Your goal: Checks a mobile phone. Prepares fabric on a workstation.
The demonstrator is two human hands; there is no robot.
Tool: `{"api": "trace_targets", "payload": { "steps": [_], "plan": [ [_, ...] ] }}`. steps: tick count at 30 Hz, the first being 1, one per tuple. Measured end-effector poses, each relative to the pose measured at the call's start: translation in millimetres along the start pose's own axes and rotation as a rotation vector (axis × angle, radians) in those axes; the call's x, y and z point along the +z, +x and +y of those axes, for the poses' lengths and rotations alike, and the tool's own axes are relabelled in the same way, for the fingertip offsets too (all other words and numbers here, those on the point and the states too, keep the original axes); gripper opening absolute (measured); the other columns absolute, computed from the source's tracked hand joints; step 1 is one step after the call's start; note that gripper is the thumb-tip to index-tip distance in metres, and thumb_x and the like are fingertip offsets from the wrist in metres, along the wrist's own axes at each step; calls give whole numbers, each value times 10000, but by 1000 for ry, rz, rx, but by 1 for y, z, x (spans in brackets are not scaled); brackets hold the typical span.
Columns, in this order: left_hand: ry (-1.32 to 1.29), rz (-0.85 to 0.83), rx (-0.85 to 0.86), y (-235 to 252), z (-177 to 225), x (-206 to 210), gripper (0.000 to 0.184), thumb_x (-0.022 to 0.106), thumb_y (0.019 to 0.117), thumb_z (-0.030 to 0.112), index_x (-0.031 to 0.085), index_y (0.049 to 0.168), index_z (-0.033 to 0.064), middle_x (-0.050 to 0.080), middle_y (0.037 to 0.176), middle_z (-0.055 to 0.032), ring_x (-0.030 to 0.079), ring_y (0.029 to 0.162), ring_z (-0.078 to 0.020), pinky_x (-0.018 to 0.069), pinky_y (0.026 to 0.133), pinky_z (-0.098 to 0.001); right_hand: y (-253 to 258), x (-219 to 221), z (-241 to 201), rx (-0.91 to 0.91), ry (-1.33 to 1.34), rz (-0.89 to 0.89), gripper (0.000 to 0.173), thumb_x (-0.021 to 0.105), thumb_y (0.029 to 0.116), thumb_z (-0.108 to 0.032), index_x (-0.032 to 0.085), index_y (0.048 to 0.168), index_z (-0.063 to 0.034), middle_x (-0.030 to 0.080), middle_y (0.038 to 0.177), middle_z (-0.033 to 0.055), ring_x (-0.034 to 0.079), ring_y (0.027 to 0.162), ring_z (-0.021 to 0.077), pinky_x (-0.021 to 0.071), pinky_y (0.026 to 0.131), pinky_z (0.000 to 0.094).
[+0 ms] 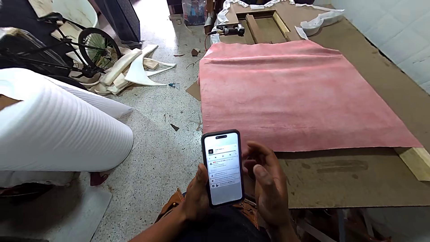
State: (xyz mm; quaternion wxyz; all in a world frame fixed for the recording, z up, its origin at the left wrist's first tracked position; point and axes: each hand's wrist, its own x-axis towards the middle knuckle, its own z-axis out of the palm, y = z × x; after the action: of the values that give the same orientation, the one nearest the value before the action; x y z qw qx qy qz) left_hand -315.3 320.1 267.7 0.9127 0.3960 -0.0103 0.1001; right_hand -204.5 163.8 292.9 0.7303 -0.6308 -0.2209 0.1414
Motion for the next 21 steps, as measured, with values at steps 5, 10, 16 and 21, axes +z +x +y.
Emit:
{"api": "trace_targets", "payload": {
  "steps": [5, 10, 16, 21],
  "plan": [
    [-25, 64, 83, 13, -1, 0, 768, 393, 991, 704, 488, 1487, 125, 584, 1391, -255, 585, 1286, -394, 471, 1099, -563, -11, -5, 18, 125, 190, -168, 614, 422, 1052, -576, 653, 1198, -27, 670, 975, 136, 658, 802, 210, 584, 654, 351],
    [30, 184, 83, 16, -5, 9, 657, 405, 1023, 622, 577, 1384, 101, 703, 1222, -155, 691, 1144, -245, 555, 1025, -458, -10, 2, 13, 334, 698, -423, 638, 531, 1056, -415, 318, 1546, -67, 594, 1314, 253, 702, 1012, 377, 646, 653, 492],
    [209, 163, 127, 24, -3, 12, 642, 492, 1052, 514, 387, 1556, 130, 633, 1321, -178, 658, 1175, -274, 550, 1022, -462, 1, -8, 16, 309, 772, -389, 625, 622, 1009, -267, 338, 1534, -78, 588, 1323, 276, 689, 1072, 418, 639, 762, 570],
    [265, 129, 166, 25, -2, 15, 728, 616, 1019, 329, 255, 1624, 146, 556, 1407, -220, 619, 1215, -316, 534, 1031, -478, 11, -13, 19, 298, 751, -389, 613, 614, 999, -260, 347, 1507, -47, 596, 1299, 267, 693, 1061, 384, 643, 753, 529]
  ]
}}
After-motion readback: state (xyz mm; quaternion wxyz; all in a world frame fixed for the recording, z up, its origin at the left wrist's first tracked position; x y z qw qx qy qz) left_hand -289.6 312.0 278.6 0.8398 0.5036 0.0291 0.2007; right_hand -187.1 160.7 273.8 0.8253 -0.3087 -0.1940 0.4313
